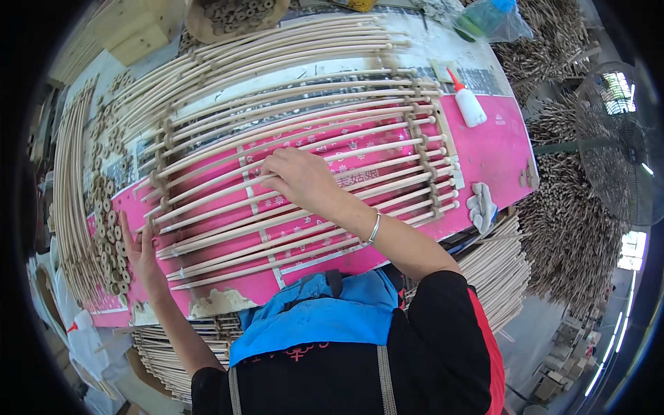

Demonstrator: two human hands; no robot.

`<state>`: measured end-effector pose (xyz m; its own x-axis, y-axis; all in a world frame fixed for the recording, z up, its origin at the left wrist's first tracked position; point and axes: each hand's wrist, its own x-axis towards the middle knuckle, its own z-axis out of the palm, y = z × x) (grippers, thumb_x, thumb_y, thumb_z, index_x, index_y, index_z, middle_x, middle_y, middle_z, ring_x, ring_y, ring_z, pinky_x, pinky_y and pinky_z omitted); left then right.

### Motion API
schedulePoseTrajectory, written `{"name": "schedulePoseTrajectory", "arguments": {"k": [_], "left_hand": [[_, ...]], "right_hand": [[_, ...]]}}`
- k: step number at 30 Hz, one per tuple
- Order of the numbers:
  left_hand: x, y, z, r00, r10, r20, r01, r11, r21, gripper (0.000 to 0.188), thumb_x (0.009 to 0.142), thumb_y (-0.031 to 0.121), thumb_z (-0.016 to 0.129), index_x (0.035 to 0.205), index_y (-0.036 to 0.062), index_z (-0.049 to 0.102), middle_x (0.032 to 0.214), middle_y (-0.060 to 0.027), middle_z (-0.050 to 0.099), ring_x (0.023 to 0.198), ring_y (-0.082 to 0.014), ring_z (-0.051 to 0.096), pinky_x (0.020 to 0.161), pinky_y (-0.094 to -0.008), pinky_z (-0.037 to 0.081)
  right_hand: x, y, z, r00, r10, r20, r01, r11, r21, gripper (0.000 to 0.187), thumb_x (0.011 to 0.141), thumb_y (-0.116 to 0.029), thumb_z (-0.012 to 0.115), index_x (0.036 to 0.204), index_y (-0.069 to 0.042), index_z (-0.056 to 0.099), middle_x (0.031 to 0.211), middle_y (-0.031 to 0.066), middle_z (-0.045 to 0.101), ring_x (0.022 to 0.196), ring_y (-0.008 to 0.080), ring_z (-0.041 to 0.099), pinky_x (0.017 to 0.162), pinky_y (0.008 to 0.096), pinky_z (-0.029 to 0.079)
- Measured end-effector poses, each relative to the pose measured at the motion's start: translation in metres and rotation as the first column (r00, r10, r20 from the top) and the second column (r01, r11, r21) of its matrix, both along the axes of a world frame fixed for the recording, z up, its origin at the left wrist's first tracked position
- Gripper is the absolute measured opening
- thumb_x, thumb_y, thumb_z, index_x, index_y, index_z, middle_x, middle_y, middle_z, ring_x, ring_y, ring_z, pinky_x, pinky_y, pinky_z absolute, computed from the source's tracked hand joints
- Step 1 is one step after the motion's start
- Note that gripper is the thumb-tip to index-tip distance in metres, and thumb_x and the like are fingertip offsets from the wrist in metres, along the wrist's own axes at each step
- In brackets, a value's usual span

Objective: Assemble a wooden mat by sliding small wooden rings onto dowels and securing them with glue.

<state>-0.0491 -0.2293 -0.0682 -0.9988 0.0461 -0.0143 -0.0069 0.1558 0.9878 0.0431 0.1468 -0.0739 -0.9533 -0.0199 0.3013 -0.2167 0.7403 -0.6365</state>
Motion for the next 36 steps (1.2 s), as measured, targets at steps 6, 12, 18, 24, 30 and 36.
{"name": "schedulePoseTrajectory", "arguments": {"k": [6,12,18,24,30,36], "left_hand": [[-0.001,0.005,-0.002,1.000,0.021,0.013,-0.021,1.000,-0.010,0.077,0.102,0.014,0.072,0.167,0.0140,0.033,0.101,-0.0036,0.077,0.092,-0.0076,0.069,0.081,-0.0222,0.049],[0.003,0.013,0.003,0.999,-0.001,0.050,0.000,1.000,0.026,0.069,0.106,0.016,0.065,0.166,0.0115,0.033,0.119,-0.0102,0.073,0.106,-0.0186,0.070,0.094,-0.0327,0.053],[-0.002,0.017,0.003,0.997,-0.029,0.066,0.021,0.993,0.116,0.083,0.099,0.005,0.072,0.167,0.0044,0.024,0.114,-0.0139,0.075,0.100,-0.0178,0.074,0.091,-0.0309,0.057],[0.000,0.009,-0.003,0.995,-0.016,0.098,0.001,0.988,0.152,0.088,0.096,0.003,0.074,0.168,0.0075,0.024,0.103,-0.0114,0.077,0.097,-0.0144,0.074,0.088,-0.0286,0.056],[0.000,0.012,-0.002,0.990,0.026,0.139,-0.042,0.993,0.110,0.092,0.093,0.009,0.079,0.169,0.0091,0.026,0.089,-0.0032,0.073,0.081,-0.0060,0.066,0.073,-0.0220,0.046],[0.001,0.015,0.000,0.989,0.037,0.143,-0.056,0.990,0.127,0.092,0.093,0.010,0.080,0.168,0.0088,0.026,0.088,-0.0033,0.073,0.082,-0.0062,0.065,0.075,-0.0221,0.047]], "right_hand": [[-0.001,0.007,-0.012,1.000,-0.012,-0.002,0.012,0.999,-0.040,0.015,0.094,-0.023,0.074,0.095,-0.009,0.069,0.090,0.0072,0.065,0.085,0.0262,0.065,0.075,0.0404,0.053],[-0.005,0.009,-0.020,0.999,0.042,-0.011,-0.043,0.998,-0.036,0.018,0.096,-0.024,0.072,0.097,-0.006,0.072,0.092,0.0097,0.066,0.091,0.0299,0.064,0.079,0.0420,0.051],[-0.002,0.012,-0.008,0.993,0.037,0.112,-0.039,0.999,0.014,0.017,0.098,-0.019,0.070,0.099,-0.003,0.074,0.095,0.0111,0.069,0.090,0.0315,0.066,0.086,0.0410,0.052],[-0.006,0.001,-0.002,0.973,0.040,0.227,0.013,0.974,-0.227,0.019,0.091,-0.016,0.079,0.103,-0.003,0.071,0.099,0.0098,0.072,0.090,0.0244,0.072,0.075,0.0357,0.058],[-0.006,0.006,-0.001,0.983,0.056,0.176,-0.043,0.996,-0.076,0.013,0.092,-0.007,0.076,0.101,0.000,0.070,0.095,0.0105,0.067,0.087,0.0219,0.068,0.078,0.0327,0.056],[-0.006,0.003,0.004,0.993,0.036,0.115,-0.037,0.999,0.005,0.015,0.094,-0.019,0.074,0.099,-0.005,0.072,0.089,0.0099,0.065,0.086,0.0278,0.066,0.074,0.0394,0.052]]}}
